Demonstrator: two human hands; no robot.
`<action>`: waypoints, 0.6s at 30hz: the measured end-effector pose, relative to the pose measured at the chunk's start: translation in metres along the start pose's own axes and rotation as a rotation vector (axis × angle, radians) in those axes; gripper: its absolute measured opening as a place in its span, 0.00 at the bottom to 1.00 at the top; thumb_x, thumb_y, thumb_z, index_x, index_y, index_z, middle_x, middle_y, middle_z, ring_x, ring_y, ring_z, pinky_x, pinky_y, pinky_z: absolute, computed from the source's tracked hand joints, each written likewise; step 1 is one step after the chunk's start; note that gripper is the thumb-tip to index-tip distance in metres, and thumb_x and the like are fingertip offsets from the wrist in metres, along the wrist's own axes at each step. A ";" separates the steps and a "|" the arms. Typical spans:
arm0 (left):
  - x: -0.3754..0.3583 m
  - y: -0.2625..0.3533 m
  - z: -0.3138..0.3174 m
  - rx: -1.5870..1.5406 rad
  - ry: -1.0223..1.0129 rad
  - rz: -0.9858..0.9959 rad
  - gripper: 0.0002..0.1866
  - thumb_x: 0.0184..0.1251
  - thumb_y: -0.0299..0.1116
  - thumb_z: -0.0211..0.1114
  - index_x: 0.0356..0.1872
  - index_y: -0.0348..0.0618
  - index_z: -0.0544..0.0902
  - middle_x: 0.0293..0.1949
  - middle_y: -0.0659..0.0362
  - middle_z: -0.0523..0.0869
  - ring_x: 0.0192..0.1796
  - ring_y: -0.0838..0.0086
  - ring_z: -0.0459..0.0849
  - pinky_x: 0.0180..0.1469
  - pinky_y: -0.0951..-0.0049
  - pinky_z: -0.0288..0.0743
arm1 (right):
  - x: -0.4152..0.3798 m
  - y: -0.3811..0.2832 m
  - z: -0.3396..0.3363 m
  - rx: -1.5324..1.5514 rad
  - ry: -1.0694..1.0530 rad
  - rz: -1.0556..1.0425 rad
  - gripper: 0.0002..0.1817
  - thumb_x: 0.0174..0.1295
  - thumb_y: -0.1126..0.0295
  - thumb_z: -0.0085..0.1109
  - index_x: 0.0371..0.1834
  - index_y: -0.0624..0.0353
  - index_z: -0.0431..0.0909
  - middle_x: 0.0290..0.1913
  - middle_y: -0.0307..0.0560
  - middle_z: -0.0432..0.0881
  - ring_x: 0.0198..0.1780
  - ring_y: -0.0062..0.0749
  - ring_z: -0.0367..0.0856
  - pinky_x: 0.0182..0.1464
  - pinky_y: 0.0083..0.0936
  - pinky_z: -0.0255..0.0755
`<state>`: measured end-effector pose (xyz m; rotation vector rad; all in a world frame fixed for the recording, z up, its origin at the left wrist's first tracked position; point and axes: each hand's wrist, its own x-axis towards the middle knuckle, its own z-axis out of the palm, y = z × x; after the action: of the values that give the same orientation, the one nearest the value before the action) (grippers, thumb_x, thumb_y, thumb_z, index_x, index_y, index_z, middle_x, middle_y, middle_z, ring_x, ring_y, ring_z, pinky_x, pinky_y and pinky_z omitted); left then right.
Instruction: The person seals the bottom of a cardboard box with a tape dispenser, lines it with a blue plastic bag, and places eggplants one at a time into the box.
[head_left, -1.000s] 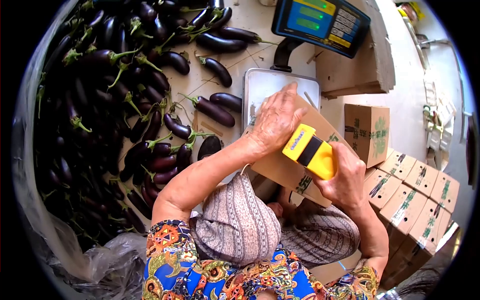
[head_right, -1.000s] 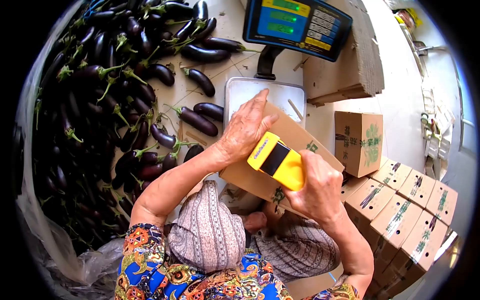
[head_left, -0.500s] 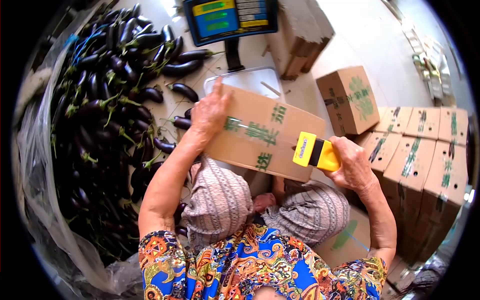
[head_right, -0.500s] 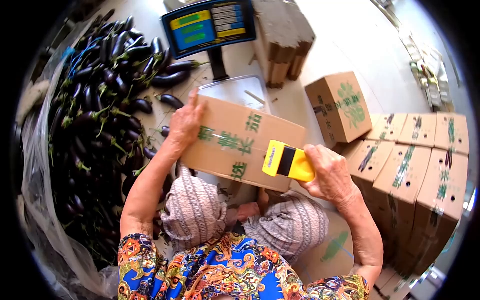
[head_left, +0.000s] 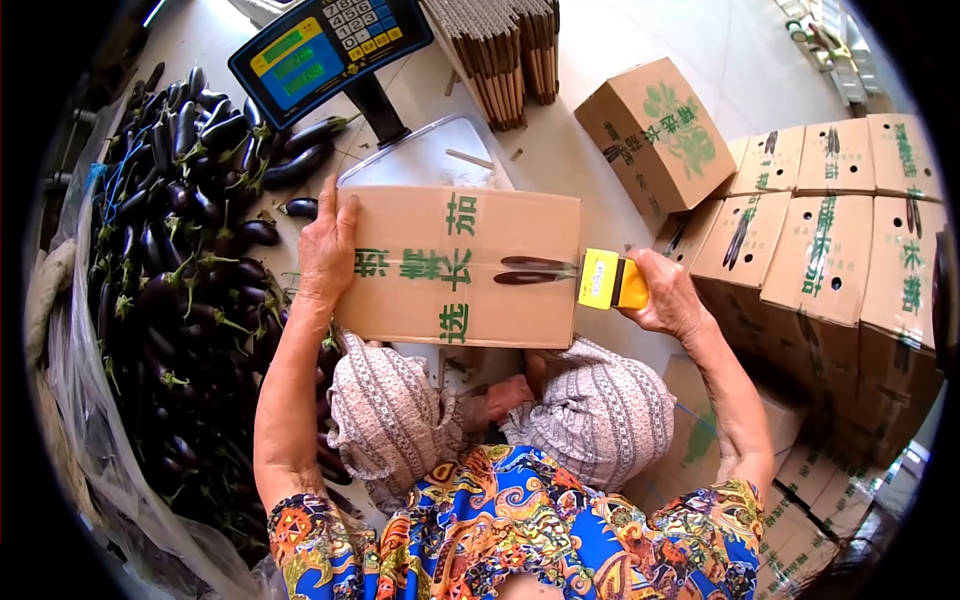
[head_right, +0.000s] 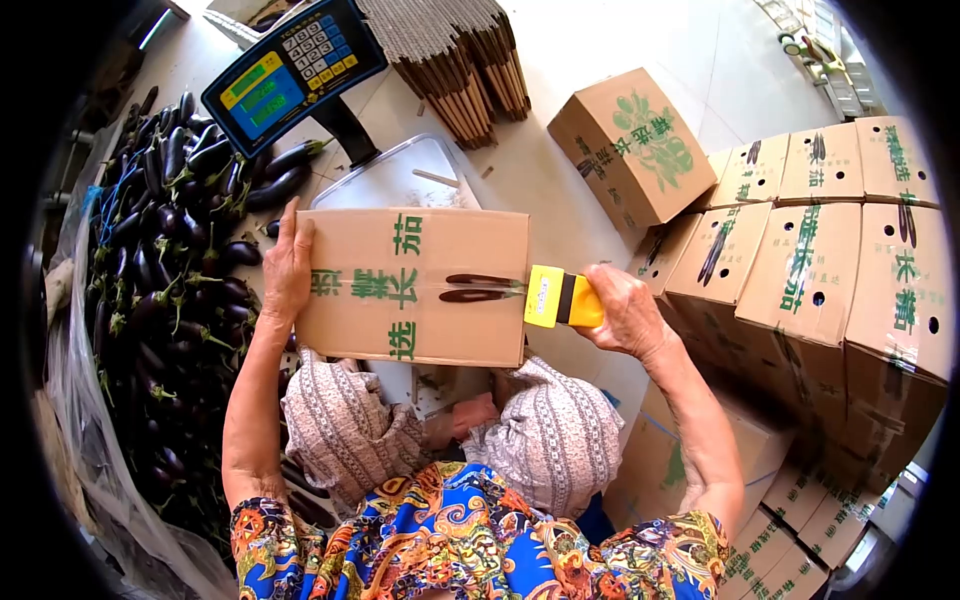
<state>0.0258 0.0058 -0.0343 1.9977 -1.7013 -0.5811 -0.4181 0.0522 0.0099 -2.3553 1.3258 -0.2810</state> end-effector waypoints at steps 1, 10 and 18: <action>-0.001 0.002 0.000 -0.061 0.003 -0.003 0.30 0.77 0.55 0.46 0.72 0.49 0.66 0.33 0.37 0.85 0.40 0.40 0.85 0.44 0.49 0.76 | 0.000 0.001 0.008 0.027 0.001 0.014 0.29 0.43 0.66 0.75 0.47 0.61 0.69 0.34 0.55 0.78 0.36 0.53 0.82 0.39 0.38 0.78; 0.016 -0.029 -0.017 0.073 0.042 0.147 0.26 0.78 0.48 0.47 0.72 0.49 0.66 0.61 0.39 0.76 0.49 0.43 0.83 0.50 0.56 0.78 | 0.011 -0.001 0.088 0.368 0.147 0.002 0.30 0.44 0.68 0.76 0.48 0.61 0.67 0.35 0.55 0.78 0.38 0.54 0.82 0.41 0.40 0.78; 0.018 0.017 -0.006 0.542 0.047 0.457 0.33 0.70 0.47 0.59 0.72 0.45 0.65 0.73 0.47 0.63 0.76 0.51 0.59 0.73 0.54 0.53 | 0.018 0.009 0.097 0.405 0.168 -0.036 0.32 0.42 0.69 0.77 0.49 0.60 0.67 0.37 0.55 0.78 0.40 0.54 0.82 0.43 0.38 0.78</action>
<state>0.0189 -0.0140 -0.0198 1.8116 -2.3651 0.0994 -0.3794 0.0583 -0.0811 -2.0486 1.1681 -0.7017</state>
